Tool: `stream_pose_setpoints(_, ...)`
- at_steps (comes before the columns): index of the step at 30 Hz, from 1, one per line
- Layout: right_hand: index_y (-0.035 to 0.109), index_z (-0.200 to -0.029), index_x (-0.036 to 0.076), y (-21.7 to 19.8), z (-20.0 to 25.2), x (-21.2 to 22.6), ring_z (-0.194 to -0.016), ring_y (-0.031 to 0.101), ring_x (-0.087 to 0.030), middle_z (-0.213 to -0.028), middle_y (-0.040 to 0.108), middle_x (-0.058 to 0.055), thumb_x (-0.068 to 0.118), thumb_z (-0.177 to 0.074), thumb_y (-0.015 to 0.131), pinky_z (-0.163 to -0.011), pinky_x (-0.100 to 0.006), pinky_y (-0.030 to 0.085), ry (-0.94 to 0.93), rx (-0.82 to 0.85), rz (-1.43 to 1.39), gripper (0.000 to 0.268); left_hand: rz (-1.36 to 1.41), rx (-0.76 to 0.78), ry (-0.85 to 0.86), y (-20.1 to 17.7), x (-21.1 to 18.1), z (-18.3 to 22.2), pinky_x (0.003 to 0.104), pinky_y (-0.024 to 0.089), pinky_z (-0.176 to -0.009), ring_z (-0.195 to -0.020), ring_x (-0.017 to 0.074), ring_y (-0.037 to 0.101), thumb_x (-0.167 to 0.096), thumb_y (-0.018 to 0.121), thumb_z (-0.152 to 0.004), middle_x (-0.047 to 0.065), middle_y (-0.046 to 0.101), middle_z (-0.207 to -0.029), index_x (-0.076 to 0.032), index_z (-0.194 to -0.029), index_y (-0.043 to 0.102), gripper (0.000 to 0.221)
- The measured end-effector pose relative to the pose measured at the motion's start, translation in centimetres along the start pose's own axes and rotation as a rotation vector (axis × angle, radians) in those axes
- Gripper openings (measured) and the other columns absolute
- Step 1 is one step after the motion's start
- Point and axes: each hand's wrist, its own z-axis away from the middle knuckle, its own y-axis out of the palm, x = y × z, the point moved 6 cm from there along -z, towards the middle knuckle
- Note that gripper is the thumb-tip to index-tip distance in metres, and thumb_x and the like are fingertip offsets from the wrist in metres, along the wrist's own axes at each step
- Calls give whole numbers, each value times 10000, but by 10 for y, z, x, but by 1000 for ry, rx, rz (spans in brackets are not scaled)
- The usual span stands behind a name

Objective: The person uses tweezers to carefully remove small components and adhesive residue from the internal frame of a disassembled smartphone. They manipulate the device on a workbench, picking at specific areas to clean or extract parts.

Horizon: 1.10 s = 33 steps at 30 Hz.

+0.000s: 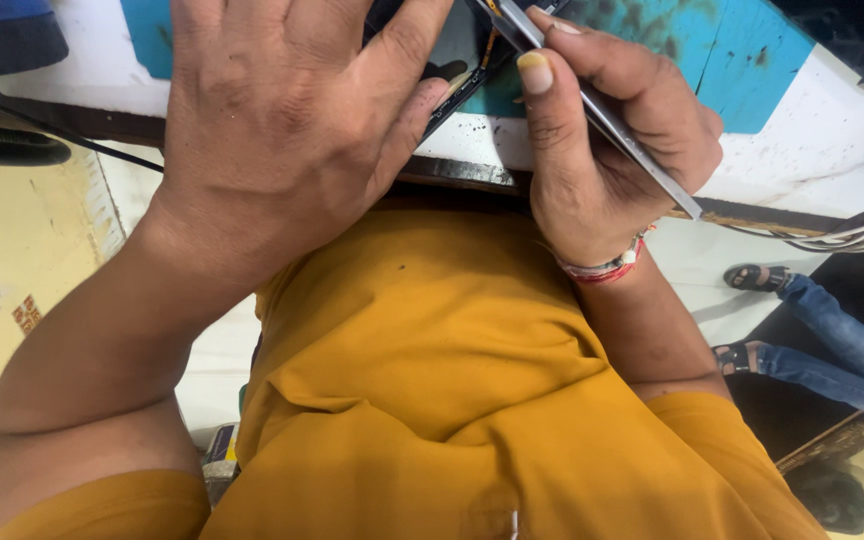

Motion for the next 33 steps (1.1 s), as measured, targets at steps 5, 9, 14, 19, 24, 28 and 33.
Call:
stream_pose_setpoints(5, 690, -1207, -39, 1, -1, -1, -934, 748, -138, -1133, 768, -173, -27, -1091, 764, -841, -199, 584, -23, 12, 2, 139, -32, 4, 2, 0, 0, 0, 439, 365, -1043, -1199, 283, 474, -288, 634, -1085, 104, 473, -1383, -87, -1469, 496, 455)
stream_pose_setpoints(9, 695, -1214, -34, 1, 1, -3, -924, 750, -135, -1119, 773, -165, -29, -1084, 772, -825, -202, 586, -17, -2, -14, 152, -65, 8, 15, 1, 0, 0, 439, 369, -1032, -1184, 281, 481, -290, 631, -1086, 109, 472, -1384, -83, -1468, 493, 456)
stream_pose_setpoints(14, 696, -1230, -28, 2, -1, 1, -966, 743, -140, -1137, 763, -156, -30, -1089, 785, -865, -214, 582, -38, 28, 35, 166, -65, 9, 16, 1, 1, 0, 439, 374, -1032, -1202, 283, 485, -283, 630, -1091, 115, 465, -1389, -87, -1462, 491, 442)
stream_pose_setpoints(19, 707, -1236, -22, 1, -1, 2, -953, 737, -129, -1130, 770, -133, -35, -1088, 794, -862, -203, 571, -15, 10, 31, 173, -56, -6, 17, -2, 0, -1, 434, 381, -1023, -1205, 279, 484, -279, 636, -1073, 106, 463, -1399, -80, -1446, 509, 441)
stream_pose_setpoints(24, 702, -1234, -33, 3, -1, 3, -951, 731, -141, -1119, 766, -144, -8, -1109, 774, -863, -207, 564, -7, 15, 54, 146, -14, -8, 3, -2, 0, -1, 438, 387, -1014, -1203, 293, 487, -266, 651, -1066, 112, 462, -1387, -85, -1451, 518, 446)
stream_pose_setpoints(28, 701, -1185, -33, -5, 4, -1, -843, 713, -118, -1018, 769, -105, 78, -1080, 731, -779, -196, 552, 66, -55, -2, 156, 50, -43, -3, -4, 1, -3, 448, 390, -988, -1176, 310, 490, -251, 679, -1035, 120, 470, -1370, -90, -1477, 530, 493)
stream_pose_setpoints(33, 709, -1212, -47, -14, 4, -5, -915, 682, -127, -1053, 735, -102, 109, -1059, 817, -815, -210, 510, 72, -72, -92, 244, 112, -63, -40, -5, 2, 0, 455, 374, -1013, -1206, 303, 491, -278, 714, -1015, 108, 502, -1344, -91, -1468, 531, 523)
